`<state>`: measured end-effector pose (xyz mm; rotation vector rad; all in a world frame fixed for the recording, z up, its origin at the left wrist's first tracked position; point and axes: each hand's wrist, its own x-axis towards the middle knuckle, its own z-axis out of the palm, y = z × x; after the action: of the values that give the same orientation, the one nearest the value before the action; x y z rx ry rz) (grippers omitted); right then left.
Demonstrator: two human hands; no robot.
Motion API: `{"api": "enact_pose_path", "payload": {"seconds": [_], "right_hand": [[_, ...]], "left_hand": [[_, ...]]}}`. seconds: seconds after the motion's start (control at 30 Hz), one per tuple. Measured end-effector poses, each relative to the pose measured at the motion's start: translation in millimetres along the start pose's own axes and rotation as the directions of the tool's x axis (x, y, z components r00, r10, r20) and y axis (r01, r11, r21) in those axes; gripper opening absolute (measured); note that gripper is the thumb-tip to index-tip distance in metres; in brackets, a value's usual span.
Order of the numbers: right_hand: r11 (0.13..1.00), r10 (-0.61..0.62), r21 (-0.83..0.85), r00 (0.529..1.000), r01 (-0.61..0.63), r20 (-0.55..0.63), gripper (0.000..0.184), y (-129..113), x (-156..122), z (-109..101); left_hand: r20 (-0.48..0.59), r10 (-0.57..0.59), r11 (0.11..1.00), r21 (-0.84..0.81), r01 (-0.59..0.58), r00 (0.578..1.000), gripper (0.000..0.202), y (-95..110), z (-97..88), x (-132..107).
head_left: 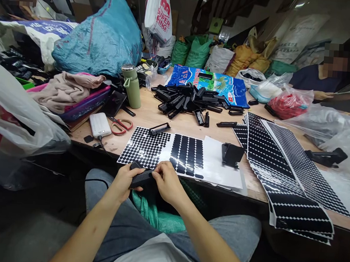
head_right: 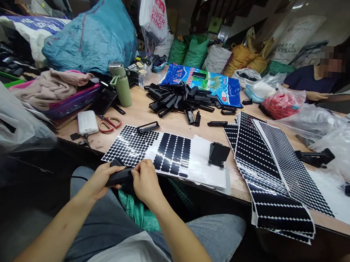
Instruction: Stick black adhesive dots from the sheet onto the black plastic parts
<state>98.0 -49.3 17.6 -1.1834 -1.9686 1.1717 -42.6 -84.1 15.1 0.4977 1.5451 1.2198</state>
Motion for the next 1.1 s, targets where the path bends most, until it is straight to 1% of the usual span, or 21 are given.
{"api": "enact_pose_path", "payload": {"seconds": [0.17,0.33,0.43,0.5,0.53,0.57,0.6,0.63,0.67,0.7,0.73,0.77,0.8,0.83,0.87,0.9,0.93,0.97,1.03,1.1], "right_hand": [[1.0,0.001,-0.013,1.0,-0.002,-0.019,0.01,-1,-3,-6],[0.998,-0.03,-0.063,0.998,0.026,-0.059,0.01,0,-8,-3],[0.99,-0.038,-0.138,0.987,0.016,-0.157,0.004,10,-11,-5],[0.983,-0.006,-0.178,0.965,-0.042,-0.263,0.01,24,-11,-16],[0.978,0.024,-0.191,0.948,-0.088,-0.317,0.014,33,-12,-24],[0.969,0.06,-0.202,0.929,-0.142,-0.365,0.016,43,-12,-34],[0.955,0.096,-0.22,0.908,-0.199,-0.409,0.016,53,-12,-45],[0.934,0.128,-0.246,0.887,-0.258,-0.444,0.017,63,-14,-56],[0.906,0.157,-0.283,0.871,-0.315,-0.466,0.018,72,-15,-66],[0.871,0.183,-0.327,0.861,-0.365,-0.475,0.019,80,-17,-74],[0.834,0.206,-0.374,0.858,-0.406,-0.472,0.02,86,-20,-80],[0.798,0.226,-0.419,0.859,-0.434,-0.459,0.019,91,-22,-84],[0.768,0.242,-0.455,0.862,-0.451,-0.444,0.019,95,-24,-85],[0.747,0.252,-0.481,0.865,-0.459,-0.433,0.019,96,-26,-85],[0.734,0.257,-0.495,0.866,-0.464,-0.43,0.018,97,-28,-83],[0.726,0.259,-0.503,0.863,-0.47,-0.433,0.018,97,-30,-80],[0.718,0.26,-0.506,0.858,-0.478,-0.442,0.018,95,-31,-76],[0.709,0.26,-0.508,0.851,-0.489,-0.456,0.017,93,-32,-73],[0.685,0.262,-0.513,0.831,-0.518,-0.491,0.017,89,-33,-68],[0.661,0.271,-0.511,0.809,-0.55,-0.521,0.018,85,-33,-65]], "left_hand": [[0.0,0.007,1.0,0.001,-0.007,1.0,0.021,3,6.4,-5],[0.022,0.015,1.0,0.024,-0.016,1.0,0.022,3,9.0,-2],[0.029,0.014,0.998,0.053,-0.016,0.999,0.023,-7,15.4,-1],[0.056,0.001,0.995,0.097,-0.006,0.998,0.025,-18,23.3,-5],[0.095,0.002,0.99,0.142,-0.015,0.995,0.027,-25,27.9,-8],[0.144,0.019,0.977,0.207,-0.049,0.989,0.031,-31,32.6,-12],[0.194,0.061,0.951,0.286,-0.116,0.979,0.034,-35,37.1,-14],[0.237,0.131,0.904,0.371,-0.214,0.963,0.037,-36,41.2,-15],[0.266,0.226,0.83,0.451,-0.329,0.937,0.038,-34,45.0,-12],[0.279,0.339,0.733,0.52,-0.438,0.898,0.039,-28,48.4,-4],[0.278,0.452,0.624,0.58,-0.523,0.848,0.038,-19,51.7,8],[0.268,0.547,0.527,0.627,-0.574,0.793,0.036,-7,54.7,26],[0.252,0.625,0.44,0.668,-0.6,0.739,0.034,7,57.4,47],[0.251,0.675,0.344,0.725,-0.597,0.694,0.035,20,59.6,71],[0.243,0.706,0.267,0.779,-0.568,0.665,0.035,33,61.0,95],[0.26,0.702,0.203,0.819,-0.536,0.663,0.036,43,61.6,119],[0.269,0.684,0.168,0.846,-0.505,0.678,0.035,51,61.2,140],[0.284,0.654,0.155,0.857,-0.491,0.701,0.031,56,60.0,157],[0.292,0.626,0.157,0.861,-0.484,0.723,0.023,59,55.8,180],[0.295,0.613,0.174,0.854,-0.49,0.733,0.02,55,50.7,190]]}}
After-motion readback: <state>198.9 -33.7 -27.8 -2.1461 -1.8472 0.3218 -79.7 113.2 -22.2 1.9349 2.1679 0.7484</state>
